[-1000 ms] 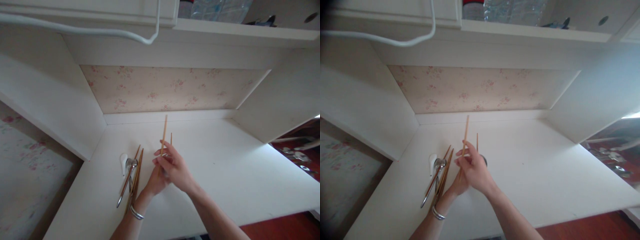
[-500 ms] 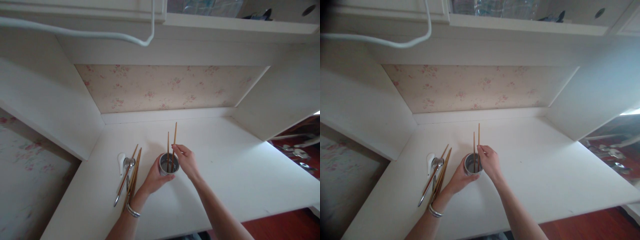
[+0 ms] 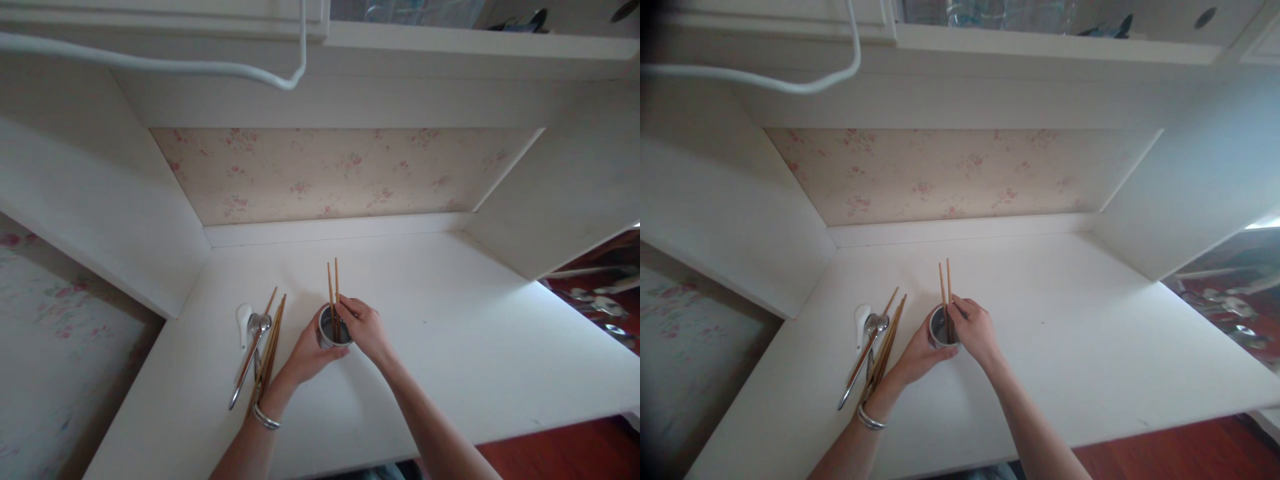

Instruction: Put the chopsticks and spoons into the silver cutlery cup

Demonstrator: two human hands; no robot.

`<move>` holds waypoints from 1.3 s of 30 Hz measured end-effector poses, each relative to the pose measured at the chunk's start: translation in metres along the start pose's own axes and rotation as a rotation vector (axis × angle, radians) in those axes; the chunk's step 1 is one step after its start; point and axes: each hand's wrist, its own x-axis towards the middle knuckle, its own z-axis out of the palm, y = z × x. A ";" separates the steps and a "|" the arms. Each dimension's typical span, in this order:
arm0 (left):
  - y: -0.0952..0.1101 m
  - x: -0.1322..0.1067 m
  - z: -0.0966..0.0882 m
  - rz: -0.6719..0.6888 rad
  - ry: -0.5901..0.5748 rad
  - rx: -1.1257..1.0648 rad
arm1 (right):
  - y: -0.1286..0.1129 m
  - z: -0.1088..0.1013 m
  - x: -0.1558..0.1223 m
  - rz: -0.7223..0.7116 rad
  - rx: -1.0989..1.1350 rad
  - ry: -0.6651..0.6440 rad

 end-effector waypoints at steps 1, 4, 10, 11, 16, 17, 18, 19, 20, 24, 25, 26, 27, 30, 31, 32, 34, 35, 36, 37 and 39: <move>0.000 -0.001 0.000 -0.007 0.001 0.006 | 0.001 0.000 0.000 -0.004 0.018 -0.004; -0.002 -0.003 -0.001 -0.040 0.021 0.054 | 0.003 0.000 0.000 -0.019 0.071 -0.020; 0.007 -0.005 -0.009 0.030 0.100 0.399 | 0.002 -0.008 0.003 -0.037 0.049 -0.048; 0.010 -0.004 -0.011 0.040 0.102 0.460 | 0.002 -0.010 0.003 -0.038 0.044 -0.045; 0.023 -0.004 -0.012 0.075 0.069 0.561 | 0.007 -0.015 0.004 -0.050 0.051 -0.028; 0.023 -0.004 -0.012 0.076 0.073 0.556 | 0.009 -0.016 0.004 -0.050 0.050 -0.025; 0.022 -0.005 -0.011 0.073 0.082 0.546 | 0.010 -0.015 0.004 -0.048 0.048 -0.020; 0.021 -0.006 -0.011 0.068 0.092 0.535 | 0.012 -0.015 0.004 -0.047 0.047 -0.015; 0.019 -0.006 -0.010 0.061 0.100 0.524 | 0.012 -0.015 0.005 -0.048 0.048 -0.009; 0.017 -0.008 -0.008 0.042 0.123 0.501 | 0.009 -0.015 0.008 -0.059 0.061 0.009; 0.017 -0.009 -0.007 0.037 0.133 0.498 | 0.008 -0.015 0.010 -0.063 0.063 0.014; 0.017 -0.009 -0.007 0.032 0.141 0.494 | 0.006 -0.017 0.011 -0.068 0.063 0.022; 0.018 -0.009 -0.007 0.028 0.147 0.492 | 0.004 -0.018 0.012 -0.074 0.060 0.034; 0.019 -0.010 -0.007 0.022 0.141 0.484 | -0.001 -0.023 0.015 -0.096 0.040 0.060; 0.019 -0.010 -0.007 0.021 0.136 0.479 | -0.002 -0.024 0.015 -0.101 0.027 0.058; 0.019 -0.010 -0.007 0.021 0.133 0.475 | -0.003 -0.024 0.015 -0.103 0.013 0.049; 0.019 -0.009 -0.007 0.023 0.131 0.467 | -0.002 -0.023 0.015 -0.100 -0.018 0.027; 0.019 -0.009 -0.007 0.024 0.131 0.466 | -0.002 -0.021 0.014 -0.093 -0.031 0.021; 0.019 -0.009 -0.007 0.025 0.132 0.465 | -0.001 -0.019 0.013 -0.084 -0.040 0.020; 0.018 -0.009 -0.008 0.025 0.131 0.464 | 0.000 -0.018 0.012 -0.076 -0.044 0.022; 0.018 -0.009 -0.009 0.028 0.130 0.461 | 0.000 -0.015 0.011 -0.067 -0.040 0.029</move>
